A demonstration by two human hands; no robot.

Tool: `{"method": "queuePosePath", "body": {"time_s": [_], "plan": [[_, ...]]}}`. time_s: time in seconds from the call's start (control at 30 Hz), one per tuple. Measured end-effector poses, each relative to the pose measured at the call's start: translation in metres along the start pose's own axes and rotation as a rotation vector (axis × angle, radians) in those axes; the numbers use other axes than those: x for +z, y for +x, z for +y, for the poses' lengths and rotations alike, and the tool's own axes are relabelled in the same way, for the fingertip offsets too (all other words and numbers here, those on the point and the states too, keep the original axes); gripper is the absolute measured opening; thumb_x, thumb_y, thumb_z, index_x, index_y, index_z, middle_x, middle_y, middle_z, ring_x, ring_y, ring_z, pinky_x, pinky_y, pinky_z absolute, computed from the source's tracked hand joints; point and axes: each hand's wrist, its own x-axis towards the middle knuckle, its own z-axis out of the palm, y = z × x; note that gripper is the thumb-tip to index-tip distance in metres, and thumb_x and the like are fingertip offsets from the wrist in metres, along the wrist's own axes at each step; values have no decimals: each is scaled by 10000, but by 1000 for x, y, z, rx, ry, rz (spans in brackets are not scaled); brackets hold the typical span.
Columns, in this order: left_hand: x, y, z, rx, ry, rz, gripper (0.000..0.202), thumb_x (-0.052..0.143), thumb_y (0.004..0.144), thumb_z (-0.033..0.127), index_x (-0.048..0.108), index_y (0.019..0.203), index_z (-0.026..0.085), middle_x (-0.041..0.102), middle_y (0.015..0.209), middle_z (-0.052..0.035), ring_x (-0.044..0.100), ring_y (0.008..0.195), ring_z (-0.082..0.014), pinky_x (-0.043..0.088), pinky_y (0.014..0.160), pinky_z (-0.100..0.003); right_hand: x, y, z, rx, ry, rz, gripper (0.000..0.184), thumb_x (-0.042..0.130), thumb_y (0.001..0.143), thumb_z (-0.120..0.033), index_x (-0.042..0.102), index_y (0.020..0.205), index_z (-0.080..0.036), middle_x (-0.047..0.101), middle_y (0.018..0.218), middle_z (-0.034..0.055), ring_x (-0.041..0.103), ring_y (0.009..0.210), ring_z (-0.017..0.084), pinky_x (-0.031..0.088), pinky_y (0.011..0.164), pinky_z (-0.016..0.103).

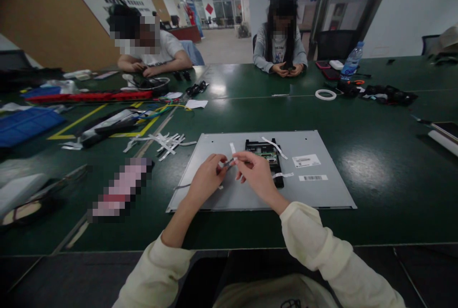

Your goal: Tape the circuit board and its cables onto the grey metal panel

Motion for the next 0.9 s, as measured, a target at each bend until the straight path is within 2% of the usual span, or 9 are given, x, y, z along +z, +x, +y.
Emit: {"method": "queuePosePath", "body": {"time_s": [0.1,0.17,0.33,0.5,0.6,0.7,0.83,0.9], "plan": [[0,0,0,0,15,0,175,496,819,108,544,966,190,565,992,-56,587,727,-155,456,684,-281,0,1,-3,-39,40,51,286,593,792,-366,634,1015,-192,697,943,49,574,518,76,439,429,186],[1,0,-1,3,15,12,172,495,822,116,536,970,193,564,988,-55,583,724,-158,451,683,-286,3,0,2,-13,55,25,283,589,796,-363,628,1021,-194,692,971,48,588,536,78,437,429,183],[2,-1,-2,2,-23,20,194,504,812,116,531,988,192,564,1010,-62,587,741,-163,461,697,-292,13,-6,17,200,102,-106,279,584,796,-325,612,1043,-197,670,1033,50,645,595,101,447,427,176],[3,-1,-4,10,-25,35,196,456,859,150,529,1037,185,565,1036,-69,586,737,-160,471,741,-306,12,-7,15,362,195,-91,241,568,802,-282,618,1013,-177,686,957,50,645,577,96,446,435,166],[4,0,-5,18,-35,37,216,467,855,147,531,1057,187,565,1039,-66,587,738,-156,473,745,-301,10,-6,10,406,218,-83,238,568,790,-251,623,1004,-162,694,929,56,624,547,84,439,435,161],[5,0,-6,14,-37,33,212,487,840,131,543,1037,186,565,1023,-64,589,756,-161,471,740,-297,9,-6,5,331,196,-63,284,576,784,-284,623,1042,-173,689,984,59,614,561,84,429,433,164],[5,1,-5,13,-37,30,227,499,839,132,551,1053,189,568,1019,-62,584,738,-159,464,722,-296,8,-4,-5,57,154,-26,336,571,798,-316,613,1119,-227,654,1116,52,622,686,96,432,471,162],[5,1,-5,6,-33,35,228,506,837,135,553,1054,189,571,1021,-63,581,725,-157,461,718,-299,8,-3,-7,-36,131,-36,328,559,812,-307,613,1128,-239,636,1168,50,621,733,102,440,494,165]]}}
